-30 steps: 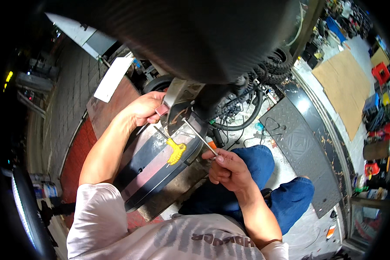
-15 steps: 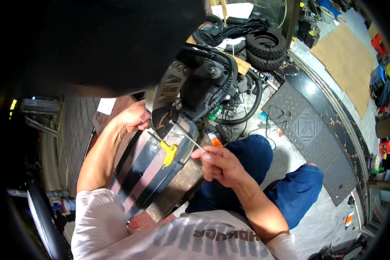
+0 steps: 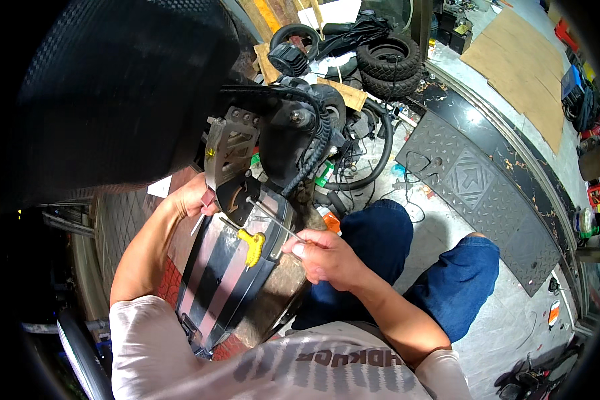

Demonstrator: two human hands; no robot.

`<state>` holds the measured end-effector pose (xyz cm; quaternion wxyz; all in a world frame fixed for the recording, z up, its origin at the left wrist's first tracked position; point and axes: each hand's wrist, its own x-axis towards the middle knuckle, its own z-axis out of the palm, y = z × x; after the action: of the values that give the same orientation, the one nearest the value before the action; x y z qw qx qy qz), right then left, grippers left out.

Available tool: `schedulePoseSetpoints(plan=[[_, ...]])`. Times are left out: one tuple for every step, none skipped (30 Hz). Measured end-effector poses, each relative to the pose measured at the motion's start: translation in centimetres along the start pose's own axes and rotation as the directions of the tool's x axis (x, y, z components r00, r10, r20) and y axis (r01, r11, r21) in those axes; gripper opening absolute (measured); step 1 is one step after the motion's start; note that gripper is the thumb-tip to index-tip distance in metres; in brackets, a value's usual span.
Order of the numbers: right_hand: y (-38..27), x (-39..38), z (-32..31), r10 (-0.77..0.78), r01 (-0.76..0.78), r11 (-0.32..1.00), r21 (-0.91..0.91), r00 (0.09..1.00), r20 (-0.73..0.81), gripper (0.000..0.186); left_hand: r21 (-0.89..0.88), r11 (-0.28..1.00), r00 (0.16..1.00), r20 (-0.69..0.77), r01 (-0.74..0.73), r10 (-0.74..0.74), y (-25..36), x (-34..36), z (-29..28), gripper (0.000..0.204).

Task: The person works on the internal electrical components and wiring of an electric scooter using an allen key and a screwdriver, tightening screws and organizing wires near the rear assembly.

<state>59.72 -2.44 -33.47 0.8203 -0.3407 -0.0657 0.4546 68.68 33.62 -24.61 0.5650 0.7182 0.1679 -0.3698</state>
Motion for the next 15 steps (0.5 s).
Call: schedulePoseSetpoints(plan=[[-0.1,0.0,0.0,-0.020,0.020,0.999,-0.029,1.000,-0.007,0.023,0.038,0.999,1.000,0.004,0.019,-0.019,0.3,0.2,-0.4,0.033],[-0.1,0.0,-0.1,-0.015,0.015,1.000,-0.013,1.000,0.005,0.023,0.077,0.996,0.999,0.006,0.042,-0.042,0.5,0.3,-0.6,0.034],[-0.3,0.0,-0.2,0.013,-0.015,0.998,0.061,1.000,0.026,0.023,0.067,0.996,0.999,0.011,0.051,-0.052,0.5,0.2,-0.9,0.034],[-0.5,0.0,-0.4,0.039,-0.046,0.990,0.134,0.998,0.049,0.023,0.057,0.997,0.998,0.017,0.060,-0.061,0.4,0.1,-1.1,0.035],[-0.5,-0.1,-0.5,0.064,-0.078,0.976,0.205,0.995,0.072,0.023,0.045,0.997,0.997,0.024,0.069,-0.070,0.3,0.1,-1.1,0.035],[-0.6,-0.1,-0.2,0.027,-0.027,0.999,0.034,1.000,0.006,0.023,0.016,0.998,0.998,0.028,0.062,-0.063,0.9,0.0,-0.2,0.035],[-0.6,-0.1,0.4,-0.020,0.012,0.990,-0.141,0.998,-0.053,0.023,0.033,0.999,0.999,0.006,0.037,-0.038,1.7,-0.3,1.1,0.036],[-0.6,-0.2,0.9,-0.070,0.035,0.949,-0.312,0.993,-0.100,0.023,-0.009,0.999,0.999,0.014,0.053,-0.053,1.6,-0.3,1.1,0.036],[-0.7,-0.2,0.9,-0.120,0.076,0.921,-0.382,0.988,-0.094,0.023,-0.050,0.996,0.997,0.022,0.069,-0.068,1.5,-0.4,1.0,0.036],[-0.9,-0.2,0.9,-0.169,0.114,0.886,-0.449,0.982,-0.085,0.023,-0.038,0.998,0.998,0.009,0.057,-0.057,1.5,-0.5,1.3,0.035],[-1.2,-0.1,0.9,-0.219,0.153,0.842,-0.517,0.973,-0.069,0.023,-0.026,0.999,0.999,-0.006,0.040,-0.041,1.8,-0.8,1.6,0.034],[-1.4,-0.2,0.8,-0.209,0.139,0.829,-0.542,0.975,-0.070,0.023,-0.014,1.000,0.999,-0.021,0.024,-0.024,2.0,-0.9,1.9,0.034],[-1.5,-0.4,0.7,-0.198,0.124,0.814,-0.567,0.978,-0.071,0.023,0.012,1.000,0.999,-0.031,0.019,-0.019,2.1,-0.9,2.2,0.032],[-1.7,-0.5,0.8,-0.186,0.111,0.801,-0.588,0.980,-0.068,0.024,0.038,0.999,0.999,-0.046,0.018,-0.016,2.1,-0.9,2.4,0.030],[-2.0,-0.6,0.9,-0.228,0.131,0.743,-0.657,0.972,-0.064,0.024,0.064,0.998,0.998,-0.061,0.017,-0.013,2.2,-1.0,2.5,0.028]])
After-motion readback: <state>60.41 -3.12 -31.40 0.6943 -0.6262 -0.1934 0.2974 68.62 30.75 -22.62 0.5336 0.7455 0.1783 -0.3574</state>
